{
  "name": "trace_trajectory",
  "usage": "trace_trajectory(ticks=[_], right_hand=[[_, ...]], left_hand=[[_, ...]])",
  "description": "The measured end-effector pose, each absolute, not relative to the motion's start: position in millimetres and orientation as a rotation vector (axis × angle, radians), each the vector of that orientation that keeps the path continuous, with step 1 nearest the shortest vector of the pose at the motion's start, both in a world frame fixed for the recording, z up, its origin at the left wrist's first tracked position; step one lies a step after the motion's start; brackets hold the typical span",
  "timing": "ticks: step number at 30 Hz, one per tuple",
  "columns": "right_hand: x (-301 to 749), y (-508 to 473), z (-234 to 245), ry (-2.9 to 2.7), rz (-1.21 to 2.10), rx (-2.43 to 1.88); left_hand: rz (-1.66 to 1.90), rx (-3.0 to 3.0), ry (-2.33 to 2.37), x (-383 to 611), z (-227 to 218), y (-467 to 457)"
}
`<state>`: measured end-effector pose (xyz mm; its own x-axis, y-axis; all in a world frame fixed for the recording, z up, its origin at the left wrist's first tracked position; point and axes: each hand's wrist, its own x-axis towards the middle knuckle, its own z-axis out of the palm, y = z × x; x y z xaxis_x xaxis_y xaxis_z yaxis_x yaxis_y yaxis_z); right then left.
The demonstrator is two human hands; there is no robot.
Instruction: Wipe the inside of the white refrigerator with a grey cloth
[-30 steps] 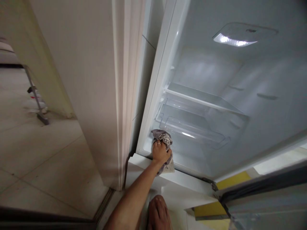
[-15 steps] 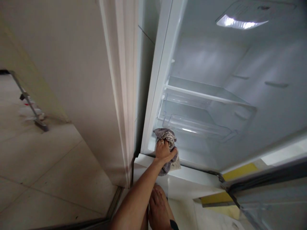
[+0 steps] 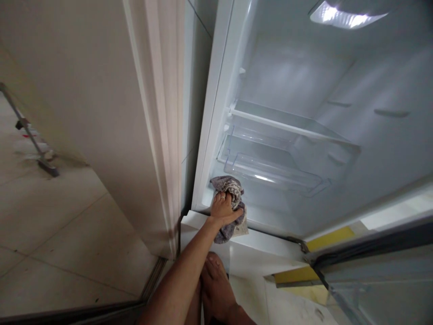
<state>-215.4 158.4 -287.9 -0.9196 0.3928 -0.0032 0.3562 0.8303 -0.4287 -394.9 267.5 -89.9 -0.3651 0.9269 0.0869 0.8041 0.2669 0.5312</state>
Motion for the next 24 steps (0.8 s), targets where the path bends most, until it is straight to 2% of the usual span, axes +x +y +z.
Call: trace_trajectory(ticks=[6,12,24], right_hand=[[-204,169,-289,-2.897,0.915,-0.567],[-219,169,-304,-2.842,0.768,-0.589],[-233,169,-316,-2.611,0.786,-0.539]], left_hand=[[0.576,1.634,2.139,-410,-92,274],[0.512,1.588,2.177,-413,-91,280],[0.617,1.446,2.378,-409,-87,295]])
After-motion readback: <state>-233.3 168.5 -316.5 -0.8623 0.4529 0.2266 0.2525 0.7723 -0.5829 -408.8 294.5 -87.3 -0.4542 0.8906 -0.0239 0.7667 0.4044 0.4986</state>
